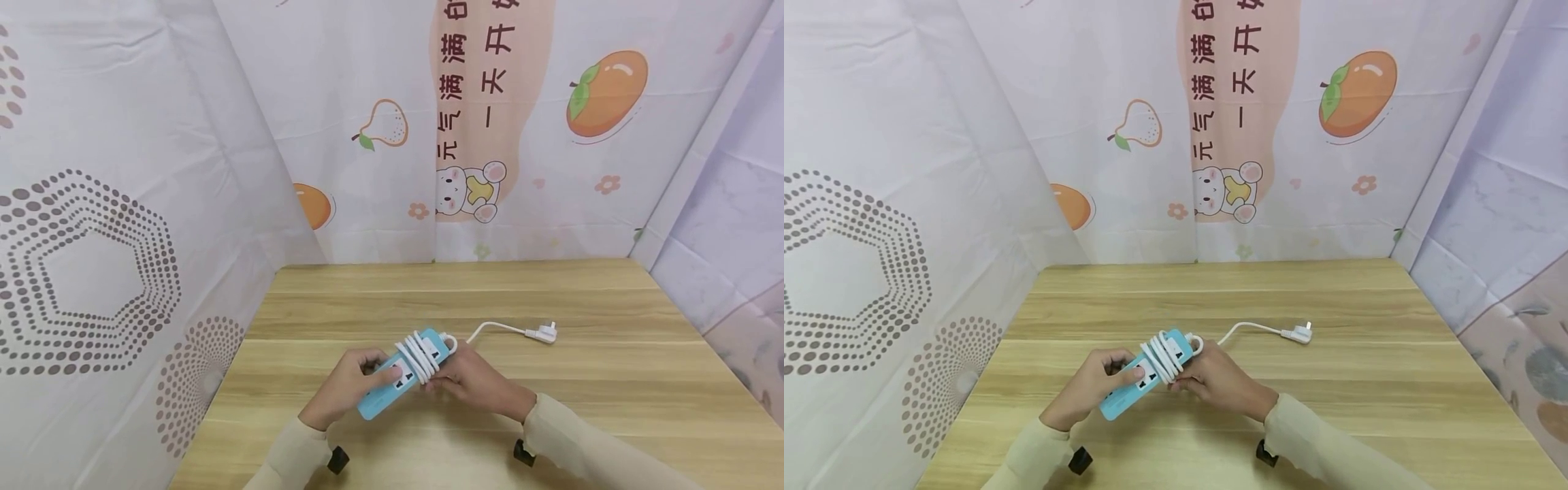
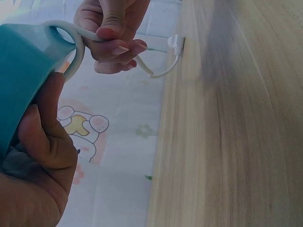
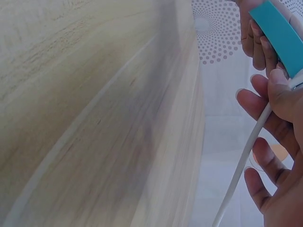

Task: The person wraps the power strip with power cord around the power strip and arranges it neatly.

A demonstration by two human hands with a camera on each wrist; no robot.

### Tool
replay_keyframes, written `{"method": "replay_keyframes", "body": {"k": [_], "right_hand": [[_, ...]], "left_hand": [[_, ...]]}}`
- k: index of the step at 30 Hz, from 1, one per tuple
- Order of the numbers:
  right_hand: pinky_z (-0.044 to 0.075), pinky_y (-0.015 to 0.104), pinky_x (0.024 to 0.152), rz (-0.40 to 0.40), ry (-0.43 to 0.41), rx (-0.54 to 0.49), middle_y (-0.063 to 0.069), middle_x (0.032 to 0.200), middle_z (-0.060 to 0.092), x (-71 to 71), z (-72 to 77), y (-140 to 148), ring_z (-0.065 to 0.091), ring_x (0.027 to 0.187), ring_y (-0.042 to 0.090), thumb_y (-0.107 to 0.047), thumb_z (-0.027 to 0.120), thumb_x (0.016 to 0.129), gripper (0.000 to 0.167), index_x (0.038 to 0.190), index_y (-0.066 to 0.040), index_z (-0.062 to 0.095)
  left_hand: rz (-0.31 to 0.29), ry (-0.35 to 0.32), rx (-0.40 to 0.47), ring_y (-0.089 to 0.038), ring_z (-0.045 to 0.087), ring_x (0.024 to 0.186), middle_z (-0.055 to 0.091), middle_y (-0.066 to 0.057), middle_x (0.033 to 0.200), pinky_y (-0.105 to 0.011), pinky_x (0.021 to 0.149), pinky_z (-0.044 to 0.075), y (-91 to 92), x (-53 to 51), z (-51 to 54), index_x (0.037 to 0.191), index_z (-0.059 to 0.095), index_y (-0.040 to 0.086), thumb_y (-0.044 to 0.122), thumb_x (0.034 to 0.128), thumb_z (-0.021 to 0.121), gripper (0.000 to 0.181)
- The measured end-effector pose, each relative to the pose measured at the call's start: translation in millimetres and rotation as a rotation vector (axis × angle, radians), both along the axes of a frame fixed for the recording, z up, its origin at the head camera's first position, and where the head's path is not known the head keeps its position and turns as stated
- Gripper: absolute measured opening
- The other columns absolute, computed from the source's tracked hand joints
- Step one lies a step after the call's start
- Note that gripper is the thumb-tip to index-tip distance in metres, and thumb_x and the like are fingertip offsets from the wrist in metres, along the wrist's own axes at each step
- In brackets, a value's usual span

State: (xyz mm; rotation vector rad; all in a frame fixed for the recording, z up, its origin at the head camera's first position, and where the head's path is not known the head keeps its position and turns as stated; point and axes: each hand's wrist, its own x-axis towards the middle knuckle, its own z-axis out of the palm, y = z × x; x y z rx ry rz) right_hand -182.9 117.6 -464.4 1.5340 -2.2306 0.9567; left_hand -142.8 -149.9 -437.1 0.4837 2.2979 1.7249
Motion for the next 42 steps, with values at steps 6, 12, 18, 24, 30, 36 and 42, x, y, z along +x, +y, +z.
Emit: {"method": "replay_keyframes", "body": {"k": [6, 12, 18, 24, 30, 36, 42], "right_hand": [[0.051, 0.038, 0.096, -0.005, 0.016, 0.014, -0.016, 0.105, 0.074, -1.8, 0.6, 2.7, 0.065, 0.111, 0.010, -0.017, 0.079, 0.089, 0.006, 0.094, -0.020, 0.082], [0.048, 0.040, 0.097, 0.006, 0.052, 0.035, -0.015, 0.116, 0.073, -2.6, 1.7, 6.2, 0.062, 0.113, 0.011, -0.019, 0.080, 0.089, 0.012, 0.099, -0.025, 0.082], [0.044, 0.036, 0.087, -0.020, 0.079, 0.049, -0.012, 0.111, 0.071, -2.3, -0.8, 10.4, 0.056, 0.101, 0.011, -0.018, 0.087, 0.080, 0.021, 0.100, -0.024, 0.083], [0.045, 0.031, 0.078, -0.085, -0.137, 0.051, -0.004, 0.107, 0.056, 5.1, -1.9, 13.5, 0.045, 0.092, 0.010, -0.013, 0.087, 0.083, 0.033, 0.108, -0.015, 0.067], [0.045, 0.029, 0.077, -0.109, -0.196, 0.107, -0.005, 0.100, 0.056, 8.2, 3.7, 11.9, 0.045, 0.091, 0.010, -0.007, 0.086, 0.080, 0.027, 0.100, -0.013, 0.069], [0.037, 0.027, 0.077, -0.001, 0.048, 0.138, -0.017, 0.087, 0.066, -1.8, 4.0, 12.7, 0.047, 0.089, 0.007, -0.016, 0.080, 0.086, 0.010, 0.084, -0.026, 0.078], [0.036, 0.026, 0.078, 0.042, 0.123, 0.166, -0.019, 0.093, 0.073, -6.8, 2.3, 12.9, 0.049, 0.088, 0.007, -0.018, 0.082, 0.083, 0.006, 0.086, -0.023, 0.081]], "left_hand": [[-0.037, -0.005, 0.018, -0.014, 0.064, 0.078, 0.071, -0.005, 0.092, -0.028, 0.068, 0.055, -0.8, -0.3, 2.0, 0.104, 0.074, 0.002, 0.025, 0.0977, 0.073, 0.024], [-0.091, 0.020, 0.032, -0.012, 0.061, 0.075, 0.071, -0.003, 0.091, -0.026, 0.066, 0.052, -3.6, -1.4, 2.7, 0.104, 0.075, 0.001, 0.026, 0.0991, 0.071, 0.026], [-0.156, 0.036, 0.076, -0.010, 0.060, 0.073, 0.071, -0.002, 0.088, -0.025, 0.065, 0.051, -8.2, -1.2, 0.4, 0.101, 0.075, 0.000, 0.026, 0.1010, 0.069, 0.027], [-0.240, 0.067, 0.076, -0.009, 0.059, 0.071, 0.070, -0.002, 0.086, -0.024, 0.063, 0.049, -9.4, -1.6, -0.4, 0.101, 0.076, 0.002, 0.024, 0.1006, 0.069, 0.023], [-0.329, 0.064, 0.091, -0.008, 0.062, 0.073, 0.072, 0.000, 0.088, -0.025, 0.064, 0.052, -10.9, -0.5, 0.8, 0.103, 0.076, 0.003, 0.027, 0.1003, 0.070, 0.025], [-0.430, 0.022, 0.066, -0.008, 0.067, 0.078, 0.075, 0.000, 0.095, -0.027, 0.068, 0.056, -9.3, 1.3, 4.1, 0.105, 0.077, 0.003, 0.026, 0.0986, 0.072, 0.025], [-0.457, 0.000, 0.009, -0.007, 0.065, 0.074, 0.074, -0.001, 0.089, -0.024, 0.067, 0.054, -7.0, -1.0, 2.0, 0.101, 0.077, 0.005, 0.017, 0.0971, 0.073, 0.013]]}}
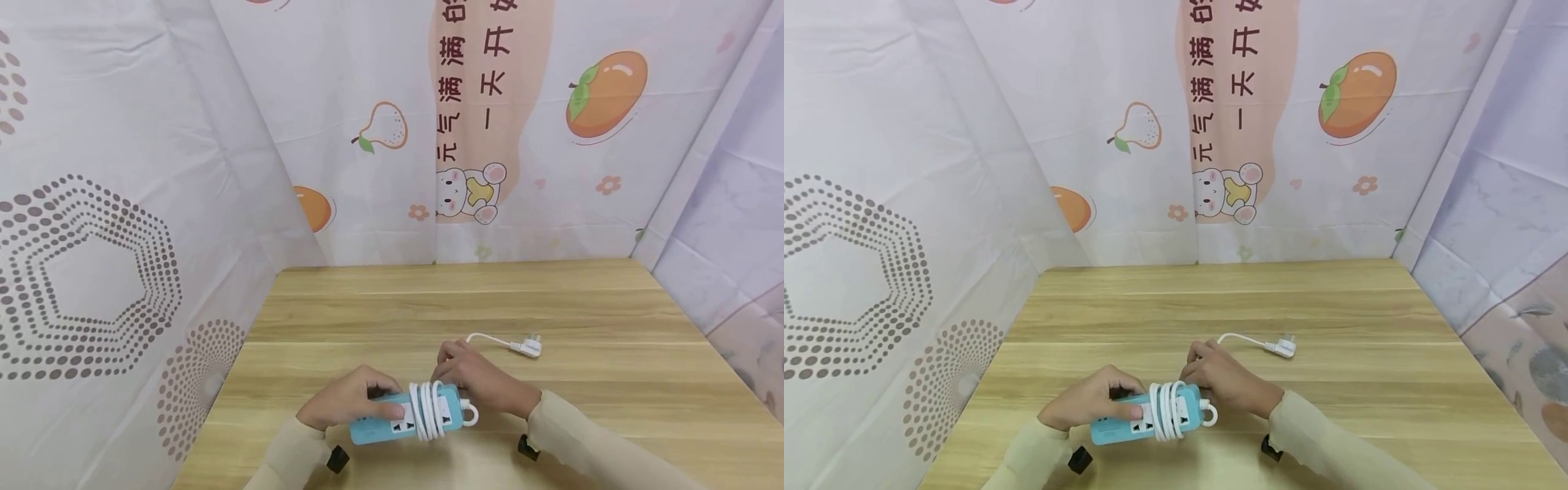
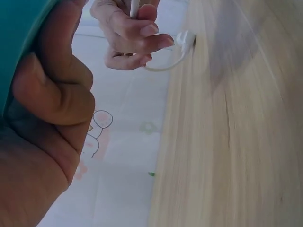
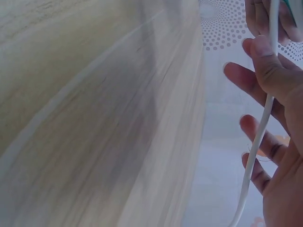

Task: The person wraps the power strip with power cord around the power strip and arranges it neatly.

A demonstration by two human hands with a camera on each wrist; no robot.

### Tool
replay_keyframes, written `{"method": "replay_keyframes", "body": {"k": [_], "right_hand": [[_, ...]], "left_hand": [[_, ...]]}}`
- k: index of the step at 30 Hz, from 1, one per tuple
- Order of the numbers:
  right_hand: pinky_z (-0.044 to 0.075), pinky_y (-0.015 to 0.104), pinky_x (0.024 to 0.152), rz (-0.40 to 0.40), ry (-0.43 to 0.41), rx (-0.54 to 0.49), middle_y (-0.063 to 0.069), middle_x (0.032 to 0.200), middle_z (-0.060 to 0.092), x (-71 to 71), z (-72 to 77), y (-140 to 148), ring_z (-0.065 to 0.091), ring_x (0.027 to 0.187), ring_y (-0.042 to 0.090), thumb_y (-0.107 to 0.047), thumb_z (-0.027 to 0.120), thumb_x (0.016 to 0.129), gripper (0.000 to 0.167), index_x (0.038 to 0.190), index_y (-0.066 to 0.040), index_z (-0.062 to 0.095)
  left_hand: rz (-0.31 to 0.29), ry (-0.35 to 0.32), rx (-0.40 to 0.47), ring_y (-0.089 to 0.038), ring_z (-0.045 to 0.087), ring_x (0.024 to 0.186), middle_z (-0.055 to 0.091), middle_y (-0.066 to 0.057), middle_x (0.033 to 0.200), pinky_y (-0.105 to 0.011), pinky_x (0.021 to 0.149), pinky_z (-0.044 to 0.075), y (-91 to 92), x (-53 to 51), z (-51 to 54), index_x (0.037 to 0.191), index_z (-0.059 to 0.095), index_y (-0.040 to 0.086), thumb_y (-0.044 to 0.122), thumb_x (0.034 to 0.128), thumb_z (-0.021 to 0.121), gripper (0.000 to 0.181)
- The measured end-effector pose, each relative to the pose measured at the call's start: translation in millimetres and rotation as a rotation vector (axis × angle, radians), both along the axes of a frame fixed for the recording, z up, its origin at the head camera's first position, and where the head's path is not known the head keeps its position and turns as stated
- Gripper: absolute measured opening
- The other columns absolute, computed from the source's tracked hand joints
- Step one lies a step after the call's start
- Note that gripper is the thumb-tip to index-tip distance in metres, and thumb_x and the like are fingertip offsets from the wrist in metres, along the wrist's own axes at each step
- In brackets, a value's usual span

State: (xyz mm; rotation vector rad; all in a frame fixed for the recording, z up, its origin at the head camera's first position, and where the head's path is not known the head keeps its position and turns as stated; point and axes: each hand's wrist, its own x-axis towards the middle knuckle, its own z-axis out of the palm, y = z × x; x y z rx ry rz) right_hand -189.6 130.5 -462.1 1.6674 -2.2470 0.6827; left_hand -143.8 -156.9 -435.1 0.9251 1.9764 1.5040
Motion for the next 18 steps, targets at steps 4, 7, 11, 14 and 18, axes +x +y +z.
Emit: {"method": "replay_keyframes", "body": {"k": [4, 7, 11, 14, 18], "right_hand": [[0.033, 0.024, 0.075, -0.033, 0.008, 0.014, -0.021, 0.093, 0.073, -0.3, -0.8, -0.7, 0.043, 0.080, 0.004, -0.012, 0.085, 0.081, 0.018, 0.092, -0.025, 0.082], [0.031, 0.023, 0.072, -0.071, 0.009, 0.012, -0.022, 0.092, 0.072, -0.3, -1.2, -1.8, 0.038, 0.076, 0.002, -0.008, 0.085, 0.080, 0.025, 0.097, -0.027, 0.082], [0.030, 0.023, 0.071, -0.102, 0.020, 0.023, -0.023, 0.091, 0.072, 0.5, -0.7, -4.0, 0.037, 0.075, 0.002, -0.012, 0.085, 0.082, 0.023, 0.097, -0.029, 0.081], [0.030, 0.022, 0.070, -0.104, 0.025, 0.030, -0.024, 0.090, 0.071, 1.7, 0.3, -4.4, 0.037, 0.076, 0.002, -0.018, 0.085, 0.083, 0.017, 0.096, -0.029, 0.081], [0.032, 0.018, 0.068, -0.088, 0.029, 0.004, -0.022, 0.090, 0.072, 2.4, 1.5, -3.9, 0.038, 0.074, 0.002, -0.020, 0.085, 0.083, 0.013, 0.094, -0.026, 0.081]], "left_hand": [[-0.005, 0.053, -0.082, -0.006, 0.066, 0.071, 0.075, 0.003, 0.087, -0.024, 0.065, 0.055, 0.7, -2.7, 0.1, 0.100, 0.079, 0.009, 0.021, 0.0969, 0.074, 0.013], [0.002, 0.125, -0.167, -0.003, 0.064, 0.068, 0.074, 0.009, 0.085, -0.023, 0.064, 0.054, 2.0, -4.2, 1.8, 0.098, 0.079, 0.014, 0.029, 0.0960, 0.075, 0.016], [0.000, 0.205, -0.253, 0.000, 0.059, 0.062, 0.069, 0.016, 0.078, -0.020, 0.059, 0.049, 5.8, -5.0, 3.4, 0.091, 0.077, 0.019, 0.040, 0.0935, 0.076, 0.021], [-0.009, 0.266, -0.303, 0.003, 0.054, 0.058, 0.064, 0.019, 0.073, -0.018, 0.055, 0.046, 9.8, -4.5, 2.8, 0.085, 0.075, 0.020, 0.046, 0.0925, 0.076, 0.027], [-0.004, 0.370, -0.360, 0.007, 0.048, 0.054, 0.058, 0.022, 0.068, -0.015, 0.052, 0.042, 14.4, -3.5, -0.9, 0.081, 0.072, 0.022, 0.051, 0.0924, 0.074, 0.032]]}}
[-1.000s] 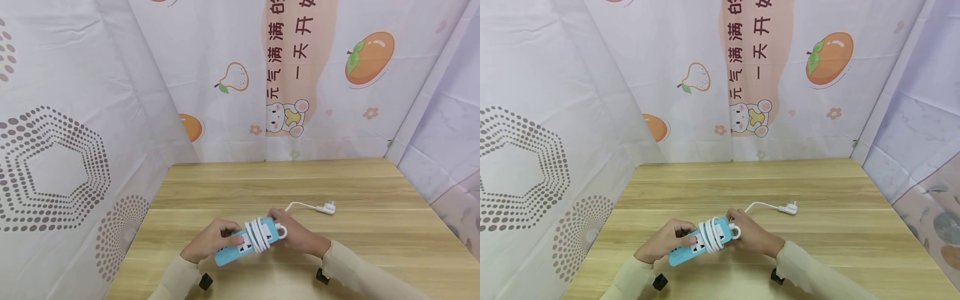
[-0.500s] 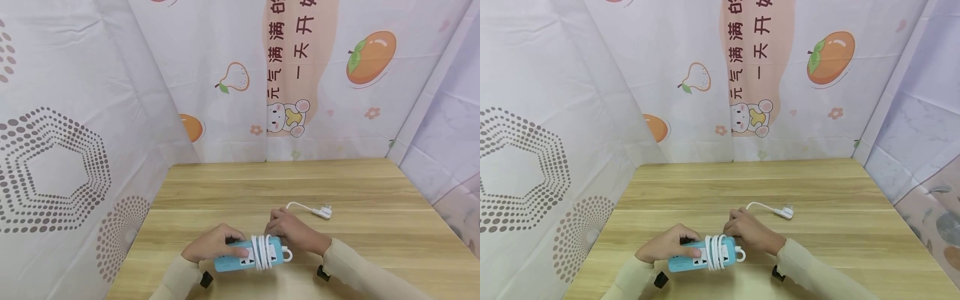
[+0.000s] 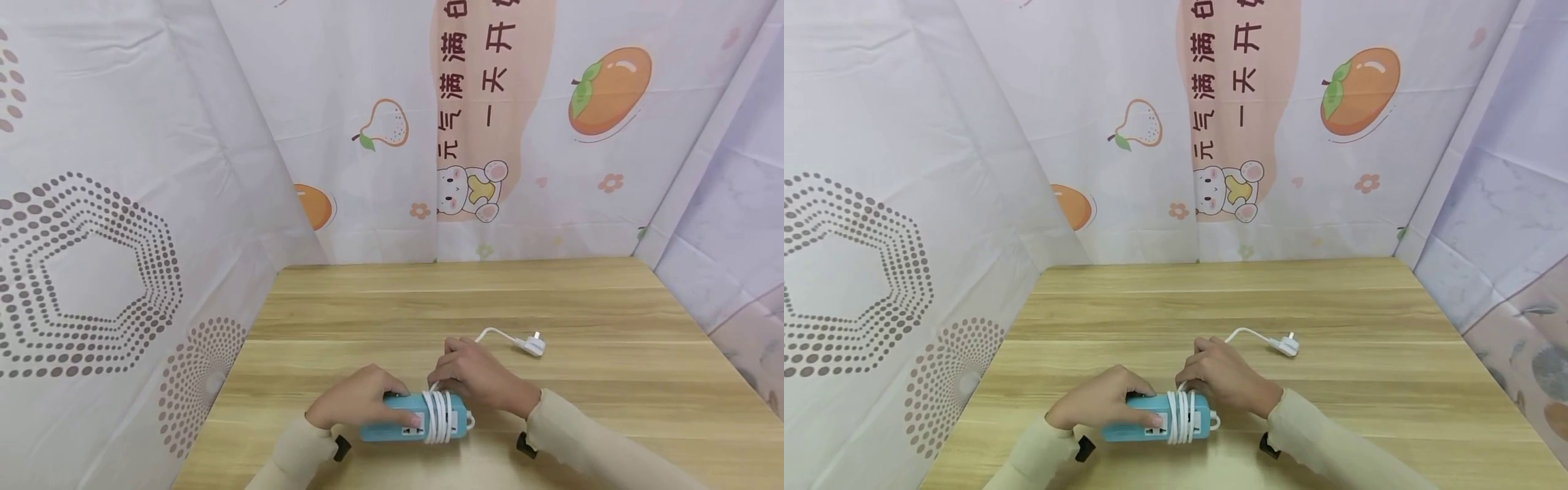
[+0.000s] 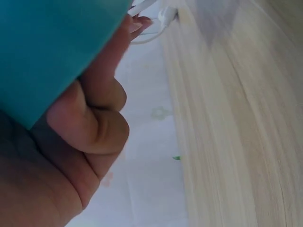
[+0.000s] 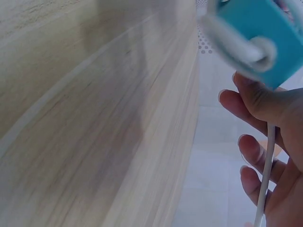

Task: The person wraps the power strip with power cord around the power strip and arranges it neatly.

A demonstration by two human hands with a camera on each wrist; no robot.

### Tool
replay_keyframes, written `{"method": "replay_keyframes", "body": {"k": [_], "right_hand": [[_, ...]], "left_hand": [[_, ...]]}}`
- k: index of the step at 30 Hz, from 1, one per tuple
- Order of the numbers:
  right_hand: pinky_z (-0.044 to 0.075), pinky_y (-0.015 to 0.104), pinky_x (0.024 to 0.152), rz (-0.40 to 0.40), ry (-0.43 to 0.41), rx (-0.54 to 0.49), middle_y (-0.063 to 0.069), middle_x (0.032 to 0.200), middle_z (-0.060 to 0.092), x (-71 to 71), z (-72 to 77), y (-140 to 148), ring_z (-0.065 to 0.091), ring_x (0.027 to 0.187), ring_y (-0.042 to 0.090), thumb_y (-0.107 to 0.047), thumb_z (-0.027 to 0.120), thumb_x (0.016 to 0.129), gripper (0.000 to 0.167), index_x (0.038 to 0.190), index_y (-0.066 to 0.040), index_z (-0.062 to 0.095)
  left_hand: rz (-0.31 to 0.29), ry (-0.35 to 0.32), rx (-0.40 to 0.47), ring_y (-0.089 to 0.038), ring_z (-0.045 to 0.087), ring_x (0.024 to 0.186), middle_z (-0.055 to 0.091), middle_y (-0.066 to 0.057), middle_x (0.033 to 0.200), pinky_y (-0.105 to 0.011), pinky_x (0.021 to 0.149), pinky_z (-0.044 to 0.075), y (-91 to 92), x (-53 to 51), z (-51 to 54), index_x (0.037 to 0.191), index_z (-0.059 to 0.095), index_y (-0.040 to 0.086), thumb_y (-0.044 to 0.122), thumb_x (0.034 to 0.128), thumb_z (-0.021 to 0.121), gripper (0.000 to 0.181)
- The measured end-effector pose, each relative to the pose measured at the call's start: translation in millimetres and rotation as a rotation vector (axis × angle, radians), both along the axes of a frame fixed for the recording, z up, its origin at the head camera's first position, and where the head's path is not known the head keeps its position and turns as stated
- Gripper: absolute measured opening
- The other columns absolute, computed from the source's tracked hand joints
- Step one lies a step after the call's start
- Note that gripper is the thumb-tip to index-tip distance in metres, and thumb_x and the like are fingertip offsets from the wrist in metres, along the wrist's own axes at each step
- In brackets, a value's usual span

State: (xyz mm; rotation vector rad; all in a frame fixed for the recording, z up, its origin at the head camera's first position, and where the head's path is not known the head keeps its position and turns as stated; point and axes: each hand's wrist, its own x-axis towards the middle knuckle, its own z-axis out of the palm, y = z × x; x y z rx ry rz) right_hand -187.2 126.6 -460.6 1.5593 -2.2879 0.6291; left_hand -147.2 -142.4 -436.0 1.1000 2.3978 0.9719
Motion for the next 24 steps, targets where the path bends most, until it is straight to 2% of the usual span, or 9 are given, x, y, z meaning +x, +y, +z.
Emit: {"method": "replay_keyframes", "body": {"k": [3, 9, 18, 21, 24], "right_hand": [[0.034, 0.016, 0.067, -0.007, 0.001, -0.019, -0.021, 0.088, 0.072, 1.0, 1.5, 0.4, 0.039, 0.074, 0.001, -0.019, 0.084, 0.084, 0.011, 0.093, -0.025, 0.080], [0.037, 0.016, 0.066, -0.049, 0.025, -0.008, -0.019, 0.084, 0.070, 4.4, 4.6, 1.0, 0.042, 0.073, 0.003, -0.021, 0.079, 0.090, 0.002, 0.090, -0.023, 0.078], [0.043, 0.019, 0.065, -0.096, 0.032, 0.022, -0.015, 0.082, 0.069, 7.8, 6.8, -0.1, 0.049, 0.073, 0.004, -0.013, 0.083, 0.086, 0.009, 0.090, -0.020, 0.078], [0.044, 0.019, 0.065, -0.117, 0.018, 0.031, -0.015, 0.082, 0.068, 10.3, 7.4, -0.4, 0.050, 0.073, 0.003, -0.013, 0.084, 0.085, 0.010, 0.089, -0.021, 0.078], [0.045, 0.019, 0.064, -0.160, -0.033, 0.031, -0.015, 0.083, 0.067, 13.4, 8.1, -0.4, 0.051, 0.074, 0.001, -0.016, 0.084, 0.086, 0.009, 0.089, -0.022, 0.078]], "left_hand": [[0.019, 0.052, -0.028, 0.008, 0.045, 0.052, 0.054, 0.022, 0.065, -0.015, 0.050, 0.040, 2.7, 0.8, -2.5, 0.077, 0.069, 0.023, 0.053, 0.0917, 0.074, 0.034], [0.079, 0.052, -0.057, 0.006, 0.040, 0.050, 0.045, 0.022, 0.060, -0.016, 0.049, 0.033, 7.8, 2.7, -5.5, 0.073, 0.065, 0.024, 0.057, 0.0910, 0.073, 0.038], [0.133, 0.101, -0.083, 0.004, 0.038, 0.049, 0.040, 0.022, 0.058, -0.018, 0.049, 0.030, 12.2, 3.9, -6.2, 0.068, 0.061, 0.026, 0.058, 0.0894, 0.074, 0.041], [0.147, 0.119, -0.109, 0.004, 0.037, 0.049, 0.040, 0.022, 0.057, -0.018, 0.049, 0.029, 13.4, 4.6, -8.3, 0.067, 0.061, 0.026, 0.061, 0.0889, 0.073, 0.042], [0.173, 0.132, -0.132, 0.004, 0.037, 0.049, 0.041, 0.022, 0.057, -0.019, 0.048, 0.028, 15.2, 7.3, -10.1, 0.067, 0.060, 0.027, 0.062, 0.0891, 0.072, 0.043]]}}
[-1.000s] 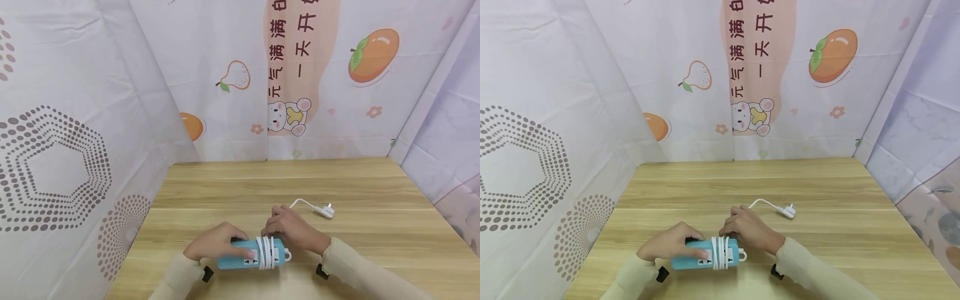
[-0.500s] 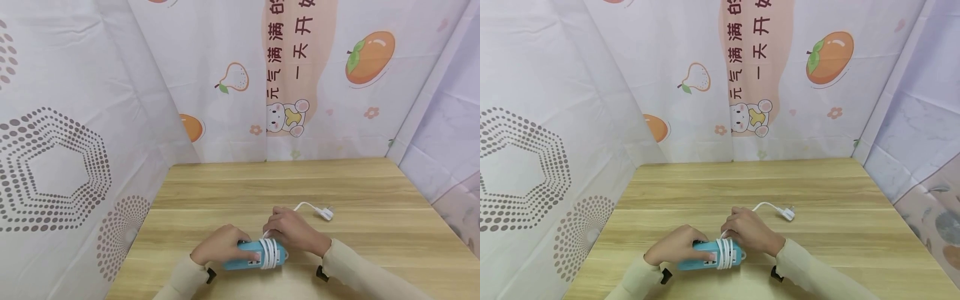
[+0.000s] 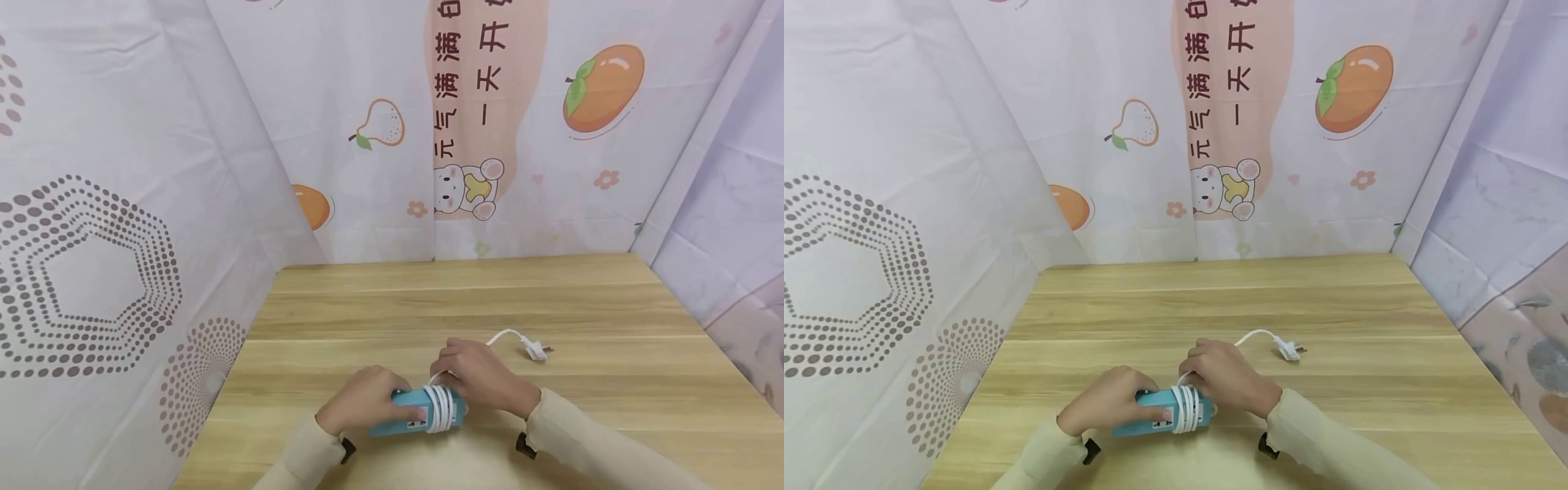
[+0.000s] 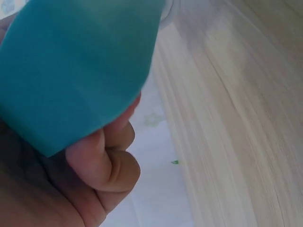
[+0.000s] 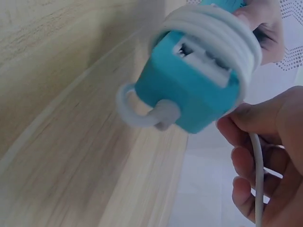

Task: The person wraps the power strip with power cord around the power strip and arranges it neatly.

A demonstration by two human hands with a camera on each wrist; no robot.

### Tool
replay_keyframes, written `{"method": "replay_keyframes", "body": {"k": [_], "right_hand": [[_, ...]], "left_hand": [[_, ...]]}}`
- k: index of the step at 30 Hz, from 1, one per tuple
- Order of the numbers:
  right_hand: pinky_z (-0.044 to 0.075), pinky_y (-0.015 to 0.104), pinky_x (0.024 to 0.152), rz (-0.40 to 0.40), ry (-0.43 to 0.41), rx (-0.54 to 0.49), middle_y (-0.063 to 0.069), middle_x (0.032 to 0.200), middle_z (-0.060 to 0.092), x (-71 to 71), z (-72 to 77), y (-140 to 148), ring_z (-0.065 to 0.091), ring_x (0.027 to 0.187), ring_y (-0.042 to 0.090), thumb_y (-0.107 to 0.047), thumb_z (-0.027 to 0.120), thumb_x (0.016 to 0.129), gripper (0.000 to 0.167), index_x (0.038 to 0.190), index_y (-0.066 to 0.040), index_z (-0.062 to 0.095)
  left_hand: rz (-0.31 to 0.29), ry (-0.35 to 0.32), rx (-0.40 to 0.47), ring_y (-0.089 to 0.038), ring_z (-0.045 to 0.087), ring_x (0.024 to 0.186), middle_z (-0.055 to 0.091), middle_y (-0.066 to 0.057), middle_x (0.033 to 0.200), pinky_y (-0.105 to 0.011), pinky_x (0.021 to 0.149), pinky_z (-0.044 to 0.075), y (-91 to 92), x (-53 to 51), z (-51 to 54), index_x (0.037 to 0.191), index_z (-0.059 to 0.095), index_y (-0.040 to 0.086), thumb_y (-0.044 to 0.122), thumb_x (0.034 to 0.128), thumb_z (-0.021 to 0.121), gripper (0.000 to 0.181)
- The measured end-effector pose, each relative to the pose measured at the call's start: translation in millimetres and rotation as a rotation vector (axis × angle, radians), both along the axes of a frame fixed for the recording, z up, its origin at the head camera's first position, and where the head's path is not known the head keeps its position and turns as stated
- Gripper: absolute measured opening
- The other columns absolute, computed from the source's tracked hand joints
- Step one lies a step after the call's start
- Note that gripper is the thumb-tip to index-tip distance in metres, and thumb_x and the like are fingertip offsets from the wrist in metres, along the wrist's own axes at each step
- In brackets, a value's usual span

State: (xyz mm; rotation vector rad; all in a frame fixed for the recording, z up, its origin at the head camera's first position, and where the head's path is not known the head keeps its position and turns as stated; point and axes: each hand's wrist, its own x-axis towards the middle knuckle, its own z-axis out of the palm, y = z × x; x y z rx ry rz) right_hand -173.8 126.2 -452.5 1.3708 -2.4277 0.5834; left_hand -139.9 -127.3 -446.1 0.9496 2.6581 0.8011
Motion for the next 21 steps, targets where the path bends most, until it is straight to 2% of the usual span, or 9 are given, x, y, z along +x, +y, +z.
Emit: {"method": "replay_keyframes", "body": {"k": [5, 13, 16, 21], "right_hand": [[0.047, 0.020, 0.065, -0.068, -0.123, -0.045, -0.016, 0.085, 0.064, 0.1, 2.5, -1.2, 0.053, 0.076, -0.002, -0.022, 0.078, 0.093, 0.002, 0.092, -0.021, 0.078], [0.056, 0.029, 0.078, -0.103, -0.177, -0.135, -0.004, 0.095, 0.072, -1.4, 6.3, -4.0, 0.065, 0.087, 0.008, -0.008, 0.073, 0.096, 0.009, 0.103, -0.013, 0.078], [0.056, 0.030, 0.078, -0.124, -0.203, -0.174, -0.003, 0.097, 0.073, -2.6, 7.1, -5.2, 0.066, 0.088, 0.009, -0.007, 0.073, 0.096, 0.011, 0.104, -0.012, 0.078], [0.055, 0.028, 0.075, -0.157, -0.241, -0.201, -0.004, 0.097, 0.073, -2.9, 7.0, -5.6, 0.066, 0.087, 0.008, -0.008, 0.073, 0.096, 0.011, 0.105, -0.012, 0.078]], "left_hand": [[0.090, 0.043, -0.007, 0.002, 0.035, 0.046, 0.040, 0.019, 0.054, -0.019, 0.044, 0.029, 3.3, 2.7, -2.0, 0.064, 0.057, 0.024, 0.057, 0.0917, 0.072, 0.045], [0.219, 0.154, -0.002, -0.001, 0.032, 0.046, 0.035, 0.015, 0.056, -0.021, 0.045, 0.027, 7.9, 0.3, -3.6, 0.067, 0.058, 0.023, 0.053, 0.0920, 0.074, 0.042], [0.249, 0.189, 0.006, -0.001, 0.033, 0.047, 0.036, 0.015, 0.057, -0.021, 0.044, 0.027, 9.3, -0.2, -3.7, 0.066, 0.055, 0.023, 0.051, 0.0914, 0.075, 0.042], [0.293, 0.202, 0.021, 0.000, 0.036, 0.046, 0.042, 0.015, 0.057, -0.021, 0.043, 0.031, 9.0, -0.3, -5.6, 0.068, 0.057, 0.023, 0.049, 0.0918, 0.075, 0.040]]}}
